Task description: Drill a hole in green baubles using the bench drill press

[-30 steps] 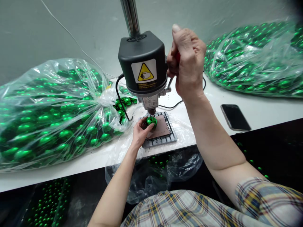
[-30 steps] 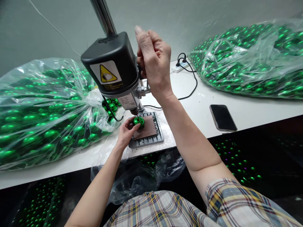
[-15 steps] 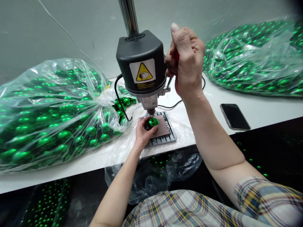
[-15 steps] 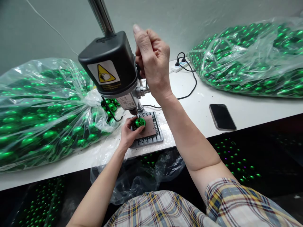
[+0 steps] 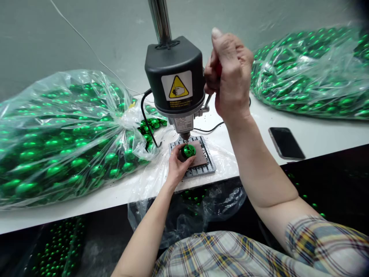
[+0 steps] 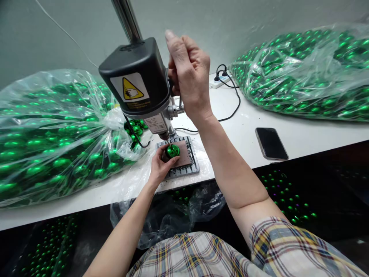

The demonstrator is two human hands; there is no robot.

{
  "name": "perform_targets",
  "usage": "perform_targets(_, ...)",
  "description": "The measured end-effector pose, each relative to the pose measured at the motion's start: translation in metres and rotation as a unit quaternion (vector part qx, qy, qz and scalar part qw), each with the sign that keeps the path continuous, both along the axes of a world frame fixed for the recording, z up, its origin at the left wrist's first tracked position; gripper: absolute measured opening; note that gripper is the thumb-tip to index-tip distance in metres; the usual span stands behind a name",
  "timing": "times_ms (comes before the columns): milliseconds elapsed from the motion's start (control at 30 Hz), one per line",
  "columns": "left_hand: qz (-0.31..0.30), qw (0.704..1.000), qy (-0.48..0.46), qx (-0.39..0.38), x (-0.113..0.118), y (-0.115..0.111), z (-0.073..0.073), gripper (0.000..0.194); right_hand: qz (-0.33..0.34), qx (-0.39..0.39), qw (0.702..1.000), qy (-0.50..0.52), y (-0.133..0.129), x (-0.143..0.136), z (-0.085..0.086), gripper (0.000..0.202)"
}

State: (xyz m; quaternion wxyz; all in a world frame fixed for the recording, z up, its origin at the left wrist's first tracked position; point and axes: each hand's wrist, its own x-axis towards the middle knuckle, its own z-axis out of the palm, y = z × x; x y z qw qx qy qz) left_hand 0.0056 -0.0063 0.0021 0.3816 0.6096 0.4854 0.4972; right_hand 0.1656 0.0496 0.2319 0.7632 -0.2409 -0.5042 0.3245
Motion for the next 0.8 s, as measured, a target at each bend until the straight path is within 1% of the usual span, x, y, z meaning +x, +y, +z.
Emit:
perform_targets(100,-0.001,1.000,-0.018,-0.003,0.001,0.002,-0.003,0.058,0.002,-0.001,1.000,0.002,-0.004,0.000,0.000,0.068)
perform_targets(200,0.000,1.000,-0.019,-0.004,0.002,0.002,-0.003,0.057,-0.017,0.034,0.999,0.005,-0.013,-0.002,-0.005,0.067)
perform_targets(300,0.003,1.000,-0.007,-0.003,0.002,0.001,0.000,0.057,-0.064,0.081,0.995,0.002,-0.026,-0.004,-0.018,0.064)
perform_targets(400,0.003,1.000,0.001,-0.002,0.002,0.000,0.001,0.056,-0.101,0.096,0.990,-0.002,-0.037,-0.005,-0.036,0.062)
perform_targets(500,0.004,1.000,-0.001,-0.004,0.001,0.000,0.001,0.057,-0.093,0.102,0.990,0.005,-0.046,-0.004,-0.050,0.059)
perform_targets(633,0.003,1.000,-0.010,-0.001,0.001,0.000,0.000,0.057,-0.074,0.121,0.990,-0.003,-0.051,-0.001,-0.061,0.060)
perform_targets(800,0.001,1.000,0.004,-0.001,0.001,0.000,-0.001,0.057,-0.064,0.190,0.979,-0.025,-0.048,0.002,-0.075,0.055)
